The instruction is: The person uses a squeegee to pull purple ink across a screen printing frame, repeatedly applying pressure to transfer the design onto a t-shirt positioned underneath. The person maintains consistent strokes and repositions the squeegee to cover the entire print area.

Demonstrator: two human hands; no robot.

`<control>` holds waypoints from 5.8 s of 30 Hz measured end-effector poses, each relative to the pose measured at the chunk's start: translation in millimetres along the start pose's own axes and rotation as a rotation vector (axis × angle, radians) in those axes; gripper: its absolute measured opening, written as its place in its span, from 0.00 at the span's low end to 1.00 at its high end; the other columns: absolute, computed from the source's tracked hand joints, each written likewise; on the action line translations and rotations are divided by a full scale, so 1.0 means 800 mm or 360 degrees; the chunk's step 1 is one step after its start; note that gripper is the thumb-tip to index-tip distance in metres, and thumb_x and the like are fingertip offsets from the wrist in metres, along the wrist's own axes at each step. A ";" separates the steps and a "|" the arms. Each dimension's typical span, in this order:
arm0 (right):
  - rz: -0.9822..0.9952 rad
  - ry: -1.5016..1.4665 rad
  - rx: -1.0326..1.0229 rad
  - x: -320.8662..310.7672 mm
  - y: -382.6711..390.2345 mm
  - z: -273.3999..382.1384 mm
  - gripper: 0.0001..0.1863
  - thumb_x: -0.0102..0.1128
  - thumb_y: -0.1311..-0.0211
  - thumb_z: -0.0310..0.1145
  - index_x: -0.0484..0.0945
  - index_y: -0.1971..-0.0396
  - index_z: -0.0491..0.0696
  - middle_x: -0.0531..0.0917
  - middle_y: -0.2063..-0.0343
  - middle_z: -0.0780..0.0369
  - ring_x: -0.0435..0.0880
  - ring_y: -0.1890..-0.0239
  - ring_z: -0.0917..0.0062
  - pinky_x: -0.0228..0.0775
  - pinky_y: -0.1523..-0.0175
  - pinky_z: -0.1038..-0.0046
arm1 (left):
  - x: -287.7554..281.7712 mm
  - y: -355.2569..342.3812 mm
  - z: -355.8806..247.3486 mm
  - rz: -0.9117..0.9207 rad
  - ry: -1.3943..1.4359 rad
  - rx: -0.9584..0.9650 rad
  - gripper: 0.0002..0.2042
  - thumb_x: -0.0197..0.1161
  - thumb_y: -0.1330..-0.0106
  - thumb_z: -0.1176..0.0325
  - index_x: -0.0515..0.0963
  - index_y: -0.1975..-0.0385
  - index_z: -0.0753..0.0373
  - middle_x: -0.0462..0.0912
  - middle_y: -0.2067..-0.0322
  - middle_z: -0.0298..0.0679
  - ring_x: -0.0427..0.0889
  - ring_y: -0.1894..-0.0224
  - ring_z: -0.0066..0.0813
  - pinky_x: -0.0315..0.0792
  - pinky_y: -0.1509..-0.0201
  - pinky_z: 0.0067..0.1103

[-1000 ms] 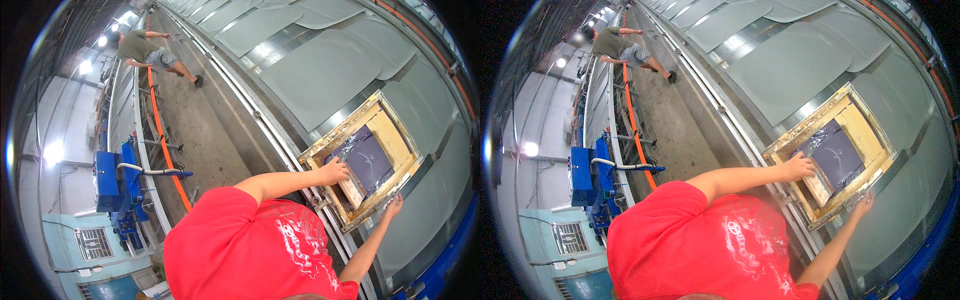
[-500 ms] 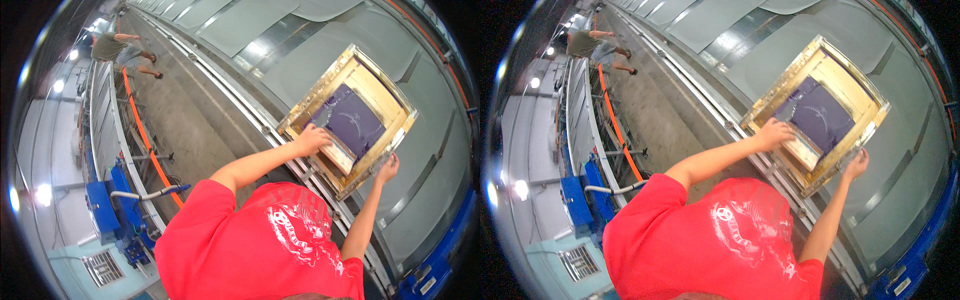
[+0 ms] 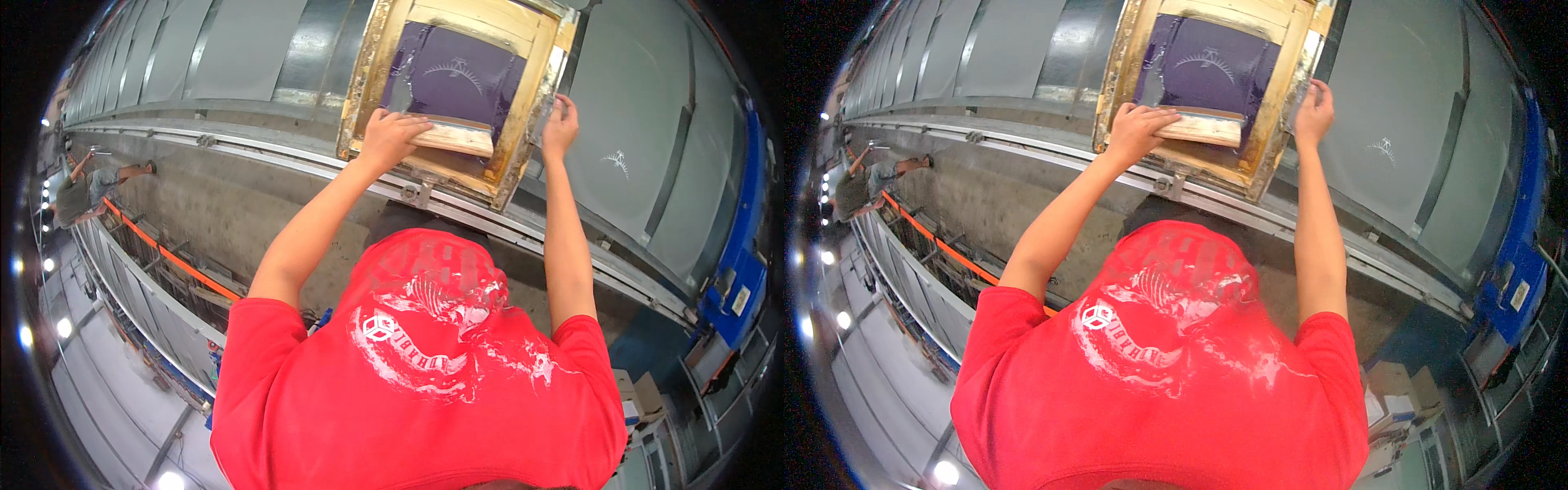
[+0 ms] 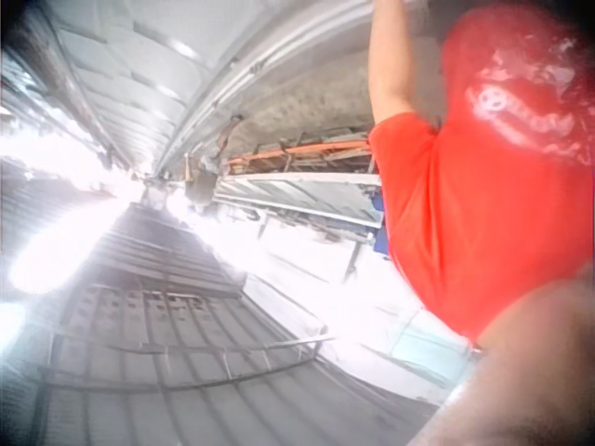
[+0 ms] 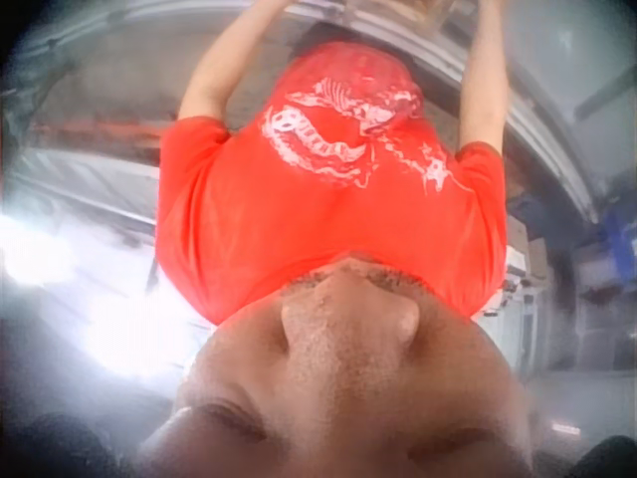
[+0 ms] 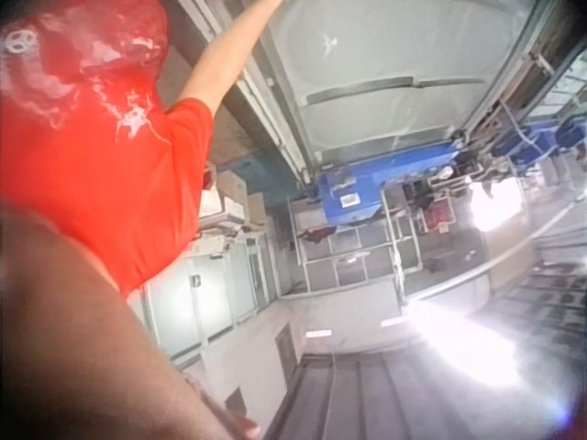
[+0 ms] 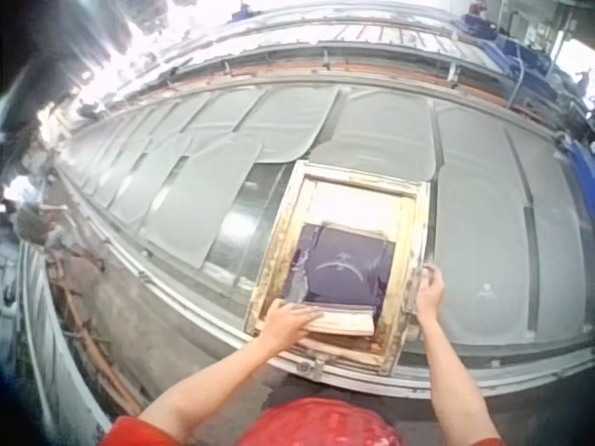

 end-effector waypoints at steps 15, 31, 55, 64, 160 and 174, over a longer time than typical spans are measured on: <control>0.0263 0.0300 0.0297 0.004 0.010 0.015 0.14 0.57 0.29 0.42 0.83 0.50 0.54 0.85 0.68 0.56 0.84 0.62 0.63 0.73 0.51 0.63 | -0.016 0.042 0.019 0.0110 -0.0072 0.0271 0.27 0.71 0.50 0.70 0.81 0.45 0.45 0.83 0.44 0.24 0.82 0.48 0.26 0.62 0.48 0.37; 0.0791 0.0619 -0.0745 0.106 0.044 0.150 0.22 0.72 0.55 0.24 0.83 0.55 0.45 0.82 0.55 0.57 0.78 0.48 0.58 0.72 0.43 0.61 | 0.006 -0.188 0.110 0.0186 0.0104 0.0103 0.18 0.72 0.50 0.71 0.88 0.57 0.44 0.90 0.59 0.31 0.85 0.59 0.28 0.62 0.49 0.34; 0.0961 0.0449 -0.0457 0.071 0.171 0.148 0.27 0.72 0.56 0.21 0.81 0.50 0.45 0.82 0.50 0.56 0.78 0.44 0.59 0.71 0.38 0.62 | -0.009 -0.066 0.090 0.0261 0.0136 0.0158 0.22 0.70 0.48 0.75 0.86 0.52 0.44 0.87 0.48 0.27 0.85 0.52 0.27 0.64 0.46 0.35; 0.0752 0.0505 -0.0689 0.111 0.003 0.154 0.21 0.70 0.51 0.24 0.82 0.52 0.44 0.83 0.51 0.54 0.79 0.45 0.58 0.71 0.38 0.61 | -0.013 -0.240 0.121 0.0319 0.0034 0.0016 0.17 0.68 0.45 0.71 0.88 0.55 0.44 0.90 0.65 0.35 0.87 0.65 0.33 0.65 0.47 0.34; 0.0938 0.0917 -0.0530 0.097 0.159 0.210 0.25 0.75 0.53 0.31 0.83 0.50 0.50 0.83 0.51 0.62 0.78 0.47 0.66 0.68 0.40 0.61 | -0.031 -0.074 0.134 0.0184 0.0272 0.0219 0.20 0.72 0.51 0.71 0.86 0.54 0.46 0.87 0.50 0.25 0.82 0.47 0.22 0.64 0.48 0.33; 0.0785 0.0852 -0.0615 0.115 0.111 0.190 0.24 0.72 0.53 0.30 0.84 0.51 0.51 0.84 0.51 0.62 0.79 0.48 0.64 0.70 0.41 0.61 | -0.016 -0.136 0.149 0.0198 0.0350 0.0110 0.18 0.71 0.48 0.70 0.87 0.56 0.46 0.88 0.53 0.28 0.85 0.55 0.27 0.64 0.50 0.33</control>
Point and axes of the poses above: each hand's wrist, its own y-axis away from the middle knuckle, its own x-axis out of the palm, z = x × y, the point moved 5 cm from there along -y, towards the middle knuckle
